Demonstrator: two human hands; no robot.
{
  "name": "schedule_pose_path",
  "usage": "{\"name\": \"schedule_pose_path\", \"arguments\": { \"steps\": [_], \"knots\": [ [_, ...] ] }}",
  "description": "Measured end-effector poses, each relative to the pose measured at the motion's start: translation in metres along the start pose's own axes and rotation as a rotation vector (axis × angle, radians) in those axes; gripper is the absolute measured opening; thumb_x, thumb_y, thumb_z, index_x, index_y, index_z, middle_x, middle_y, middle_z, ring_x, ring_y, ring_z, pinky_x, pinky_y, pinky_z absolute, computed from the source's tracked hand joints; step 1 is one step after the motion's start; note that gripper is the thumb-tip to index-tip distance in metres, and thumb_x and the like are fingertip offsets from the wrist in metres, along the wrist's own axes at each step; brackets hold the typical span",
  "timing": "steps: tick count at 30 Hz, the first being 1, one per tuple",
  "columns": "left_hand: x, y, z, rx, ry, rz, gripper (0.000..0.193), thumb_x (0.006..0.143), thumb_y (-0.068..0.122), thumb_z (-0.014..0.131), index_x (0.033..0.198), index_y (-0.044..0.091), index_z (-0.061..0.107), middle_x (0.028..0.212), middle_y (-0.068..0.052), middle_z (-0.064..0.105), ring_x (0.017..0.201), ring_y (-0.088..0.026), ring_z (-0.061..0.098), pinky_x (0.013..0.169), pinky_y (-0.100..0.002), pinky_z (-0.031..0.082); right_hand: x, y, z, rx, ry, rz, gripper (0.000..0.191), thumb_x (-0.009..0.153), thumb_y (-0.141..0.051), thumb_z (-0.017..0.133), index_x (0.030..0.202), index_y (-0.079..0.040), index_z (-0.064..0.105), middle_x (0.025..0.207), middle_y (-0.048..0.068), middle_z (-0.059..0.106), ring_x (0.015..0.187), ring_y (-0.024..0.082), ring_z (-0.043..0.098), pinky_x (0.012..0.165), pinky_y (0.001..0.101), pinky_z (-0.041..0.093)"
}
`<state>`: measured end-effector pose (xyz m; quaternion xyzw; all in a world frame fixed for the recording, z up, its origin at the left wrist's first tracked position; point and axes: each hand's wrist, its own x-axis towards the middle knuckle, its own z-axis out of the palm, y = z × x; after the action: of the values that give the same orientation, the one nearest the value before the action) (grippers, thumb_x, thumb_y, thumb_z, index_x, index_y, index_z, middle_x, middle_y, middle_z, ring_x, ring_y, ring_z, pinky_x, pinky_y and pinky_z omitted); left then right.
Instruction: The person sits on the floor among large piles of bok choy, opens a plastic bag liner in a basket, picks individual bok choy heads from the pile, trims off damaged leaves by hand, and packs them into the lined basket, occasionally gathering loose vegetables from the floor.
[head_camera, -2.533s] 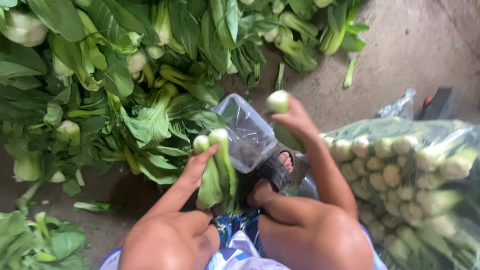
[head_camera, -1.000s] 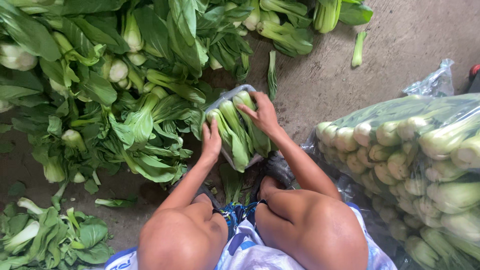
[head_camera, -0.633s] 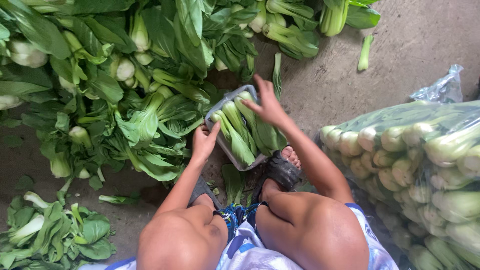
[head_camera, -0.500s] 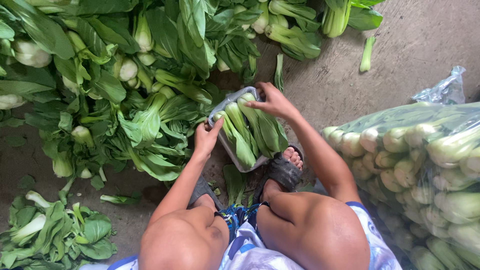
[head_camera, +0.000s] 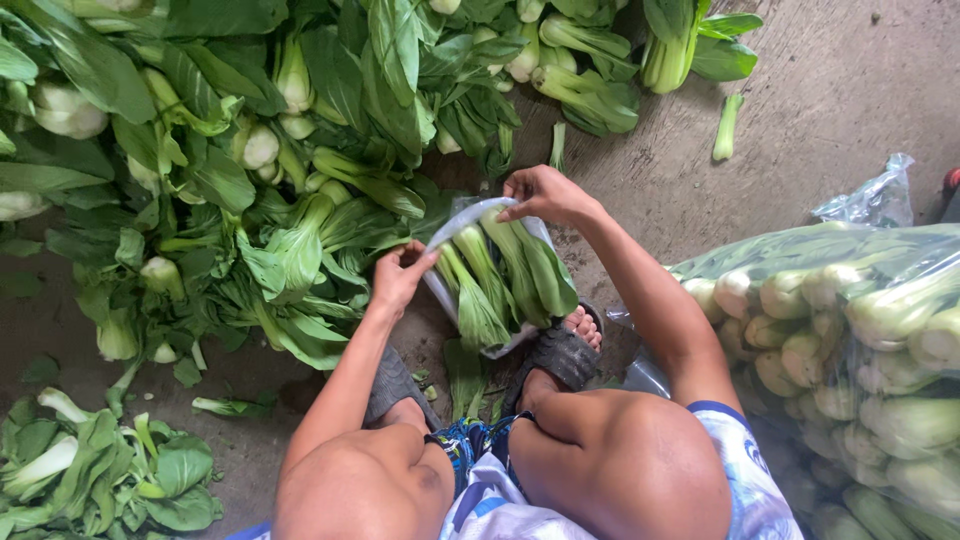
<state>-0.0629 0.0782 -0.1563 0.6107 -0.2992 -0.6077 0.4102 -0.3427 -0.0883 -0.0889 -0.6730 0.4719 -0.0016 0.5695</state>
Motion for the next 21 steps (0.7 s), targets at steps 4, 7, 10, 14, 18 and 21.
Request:
{"name": "schedule_pose_path", "arguments": {
  "steps": [4,7,10,14,18,21],
  "knots": [
    [-0.003,0.003,0.001,0.182,-0.06,0.009,0.041,0.083,0.022,0.085,0.118,0.006,0.068,0.085,0.003,0.058,0.077,-0.007,0.053,0.071,-0.024,0.046,0.006,0.0,-0.005,-0.029,-0.029,-0.112,0.052,0.07,-0.038,0.093,0.102,-0.004,0.069,0.087,0.004,0.068,0.082,0.021,0.064,0.072,0.0378,0.052],
    [-0.007,0.012,0.0,0.269,-0.137,0.08,0.04,0.081,0.022,0.084,0.115,0.006,0.069,0.084,0.004,0.06,0.075,-0.007,0.053,0.069,-0.025,0.047,0.019,-0.018,-0.002,-0.184,-0.084,-0.222,0.045,0.074,-0.036,0.09,0.104,-0.009,0.07,0.088,0.006,0.07,0.082,0.027,0.068,0.074,0.0391,0.053],
    [-0.018,0.017,-0.003,0.316,-0.143,-0.049,0.039,0.082,0.025,0.083,0.109,0.002,0.067,0.077,-0.001,0.062,0.067,-0.012,0.055,0.063,-0.029,0.047,0.036,-0.049,0.015,-0.322,-0.048,-0.447,0.032,0.082,-0.03,0.084,0.105,-0.014,0.069,0.1,0.009,0.07,0.097,0.034,0.068,0.082,0.0426,0.053],
    [-0.04,0.011,-0.005,0.578,-0.139,-0.235,0.039,0.086,0.033,0.081,0.108,0.002,0.069,0.076,-0.003,0.072,0.067,-0.011,0.065,0.069,-0.025,0.051,0.037,-0.086,0.035,-0.489,0.051,-0.665,0.026,0.079,-0.019,0.084,0.102,-0.016,0.074,0.103,0.01,0.068,0.104,0.035,0.061,0.087,0.045,0.05],
    [-0.062,0.005,-0.01,0.457,-0.171,-0.24,0.045,0.086,0.032,0.077,0.117,0.001,0.065,0.083,-0.002,0.075,0.069,-0.011,0.068,0.066,-0.025,0.053,0.008,-0.061,-0.018,-0.158,0.416,-0.836,0.037,0.076,-0.012,0.082,0.111,-0.012,0.071,0.114,0.005,0.071,0.113,0.028,0.065,0.1,0.0408,0.051],
    [-0.073,0.013,-0.017,0.329,-0.226,-0.269,0.051,0.085,0.03,0.075,0.126,0.002,0.061,0.081,-0.004,0.073,0.068,-0.011,0.064,0.062,-0.027,0.052,-0.02,-0.01,-0.083,-0.044,1.212,-0.32,0.031,0.082,-0.005,0.075,0.112,-0.014,0.074,0.117,0.006,0.071,0.111,0.021,0.066,0.101,0.0361,0.055]
  ]
}}
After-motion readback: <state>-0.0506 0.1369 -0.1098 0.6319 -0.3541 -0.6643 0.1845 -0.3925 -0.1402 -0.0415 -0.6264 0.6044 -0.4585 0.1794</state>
